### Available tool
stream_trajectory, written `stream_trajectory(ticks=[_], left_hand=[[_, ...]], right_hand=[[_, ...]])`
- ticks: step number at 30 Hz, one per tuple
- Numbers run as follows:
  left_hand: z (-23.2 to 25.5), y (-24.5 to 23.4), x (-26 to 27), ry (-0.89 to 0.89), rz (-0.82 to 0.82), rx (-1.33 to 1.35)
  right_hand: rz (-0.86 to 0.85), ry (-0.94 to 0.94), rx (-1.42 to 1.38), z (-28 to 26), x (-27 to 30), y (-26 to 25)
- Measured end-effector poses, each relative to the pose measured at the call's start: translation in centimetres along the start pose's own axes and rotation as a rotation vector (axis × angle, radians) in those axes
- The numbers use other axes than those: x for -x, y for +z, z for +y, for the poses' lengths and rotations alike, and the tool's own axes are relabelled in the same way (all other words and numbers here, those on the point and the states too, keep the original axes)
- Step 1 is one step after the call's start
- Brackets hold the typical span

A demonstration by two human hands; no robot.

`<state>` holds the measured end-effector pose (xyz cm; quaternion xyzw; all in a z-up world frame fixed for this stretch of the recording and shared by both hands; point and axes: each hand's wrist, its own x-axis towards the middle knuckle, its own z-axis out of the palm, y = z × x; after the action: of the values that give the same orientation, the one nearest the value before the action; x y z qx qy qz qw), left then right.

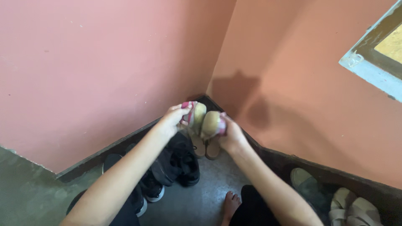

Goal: The person organizes a collection of shoes in a corner of a room. They pick up pairs of sandals and sneakers, tap them together to remove debris, and place them neatly on the floor and on a built-in wall shelf.

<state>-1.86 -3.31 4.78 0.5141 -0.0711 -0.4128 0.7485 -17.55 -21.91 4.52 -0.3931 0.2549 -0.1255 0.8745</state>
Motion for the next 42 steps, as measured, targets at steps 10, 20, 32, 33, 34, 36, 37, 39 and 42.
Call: stream_trajectory(ticks=[10,20,32,33,34,36,37,39,42], left_hand=[[5.1,-7.2,1.0,-0.028,0.324,0.282],[1.5,0.8,5.2,0.032,0.236,-0.078],[3.2,-3.8,5.8,0.055,0.210,-0.128],[3.4,-4.6,5.7,0.034,0.244,-0.042],[3.5,-5.2,5.5,0.014,0.278,0.048],[3.4,-5.5,5.0,0.039,0.357,0.080],[2.7,-5.5,5.1,0.050,0.396,0.097],[0.4,-3.1,4.0,0.146,0.445,-0.050],[-2.3,-0.1,4.1,0.123,0.285,0.206]], right_hand=[[0.190,-0.041,0.011,-7.9,-0.2,-5.4],[-0.114,-0.084,0.338,-3.4,3.8,0.1],[0.153,-0.173,0.535,-7.3,3.2,-0.7],[0.264,-0.240,0.649,-7.4,2.7,-1.3],[0.225,-0.235,0.621,-7.6,2.5,-1.9],[0.153,-0.223,0.565,-8.0,3.2,-2.5],[0.089,-0.199,0.579,-7.5,3.6,-2.2],[-0.044,-0.165,0.604,-5.7,3.9,-0.3],[-0.457,-0.103,0.613,-1.4,4.8,3.2]])
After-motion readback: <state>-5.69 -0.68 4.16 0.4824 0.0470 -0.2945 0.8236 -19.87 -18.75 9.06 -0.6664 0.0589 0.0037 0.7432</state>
